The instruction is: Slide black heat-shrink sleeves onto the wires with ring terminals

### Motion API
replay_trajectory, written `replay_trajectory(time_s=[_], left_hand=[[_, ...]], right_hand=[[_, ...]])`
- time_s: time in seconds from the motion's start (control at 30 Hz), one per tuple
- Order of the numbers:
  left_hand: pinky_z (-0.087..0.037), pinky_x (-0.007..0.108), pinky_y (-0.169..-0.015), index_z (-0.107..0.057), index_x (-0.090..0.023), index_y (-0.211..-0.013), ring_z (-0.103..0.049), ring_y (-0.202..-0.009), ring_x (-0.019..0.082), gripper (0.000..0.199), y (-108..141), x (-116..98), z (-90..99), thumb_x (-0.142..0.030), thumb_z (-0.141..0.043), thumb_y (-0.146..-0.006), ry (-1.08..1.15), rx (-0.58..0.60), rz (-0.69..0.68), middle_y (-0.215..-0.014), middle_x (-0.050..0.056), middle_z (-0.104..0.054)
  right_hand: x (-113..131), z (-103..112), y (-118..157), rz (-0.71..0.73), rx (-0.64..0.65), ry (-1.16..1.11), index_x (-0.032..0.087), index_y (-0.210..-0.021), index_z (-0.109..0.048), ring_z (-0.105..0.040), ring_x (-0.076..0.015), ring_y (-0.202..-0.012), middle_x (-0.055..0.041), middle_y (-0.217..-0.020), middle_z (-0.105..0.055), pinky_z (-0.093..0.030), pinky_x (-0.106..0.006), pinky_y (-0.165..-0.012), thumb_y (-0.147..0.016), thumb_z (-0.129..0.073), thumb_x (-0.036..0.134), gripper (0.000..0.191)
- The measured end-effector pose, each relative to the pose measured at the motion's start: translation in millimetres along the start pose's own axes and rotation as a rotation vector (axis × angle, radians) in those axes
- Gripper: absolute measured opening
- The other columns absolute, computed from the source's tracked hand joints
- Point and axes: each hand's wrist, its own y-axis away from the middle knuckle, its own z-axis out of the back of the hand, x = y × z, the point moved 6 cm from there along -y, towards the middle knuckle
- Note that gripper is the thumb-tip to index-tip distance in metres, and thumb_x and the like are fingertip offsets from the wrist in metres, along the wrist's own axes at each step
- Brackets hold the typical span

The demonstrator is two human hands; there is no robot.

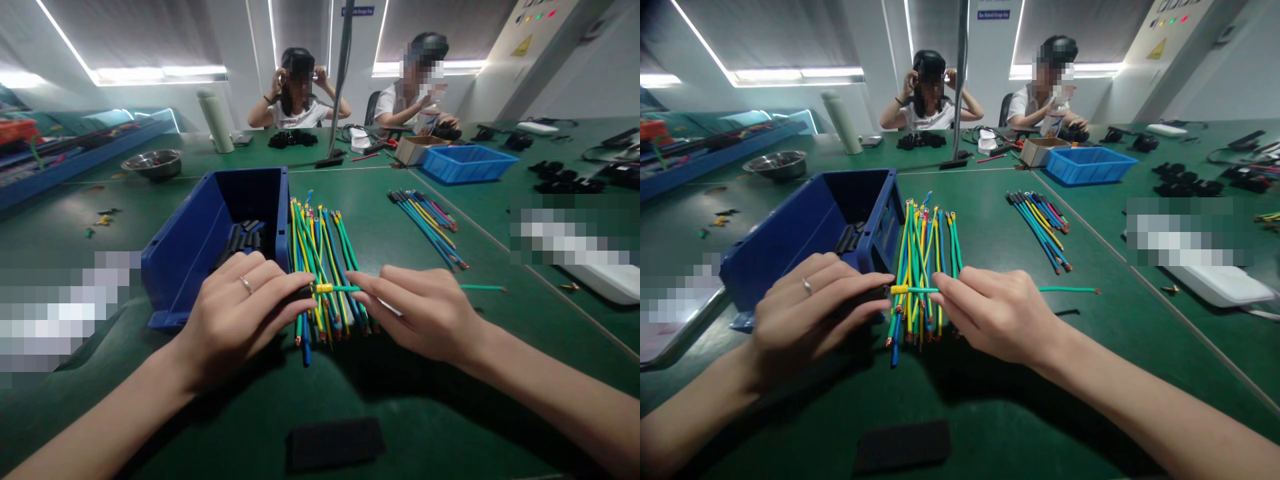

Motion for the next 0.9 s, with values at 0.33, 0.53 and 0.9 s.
replay_trajectory(time_s=[0.33,0.53,0.9], left_hand=[[-0.037,0.029,-0.059,-0.063,-0.014,-0.102,-0.049,-0.064,0.014,0.012,-1.4,-6.6,-6.3,-0.018,-0.065,-0.091,0.032,0.054,-0.061,-0.071,0.001,-0.064],[-0.042,0.028,-0.06,-0.065,-0.015,-0.102,-0.054,-0.064,0.014,0.013,-3.2,-8.1,2.0,-0.018,-0.065,-0.09,0.001,0.01,-0.037,-0.074,0.002,-0.068],[-0.047,0.029,-0.063,-0.066,-0.015,-0.113,-0.056,-0.071,0.016,0.03,0.0,-7.9,-5.4,-0.033,-0.069,-0.089,-0.075,0.031,-0.091,-0.081,0.004,-0.067]], right_hand=[[12.1,-8.7,0.7,0.041,0.024,-0.084,0.009,-0.102,-0.068,-0.048,-0.0105,-0.051,-0.0001,-0.064,-0.058,-0.032,-0.029,-0.045,-0.098,-0.048,0.019,0.023],[4.9,0.1,-1.5,0.007,-0.006,-0.032,0.014,-0.1,-0.067,-0.053,-0.0094,-0.052,0.0002,-0.067,-0.061,-0.034,-0.027,-0.046,-0.095,-0.055,0.022,0.015],[8.1,-2.8,-0.2,0.076,-0.015,-0.03,0.014,-0.096,-0.067,-0.052,-0.0098,-0.053,-0.0001,-0.065,-0.061,-0.036,-0.025,-0.047,-0.096,-0.053,0.019,0.015]])
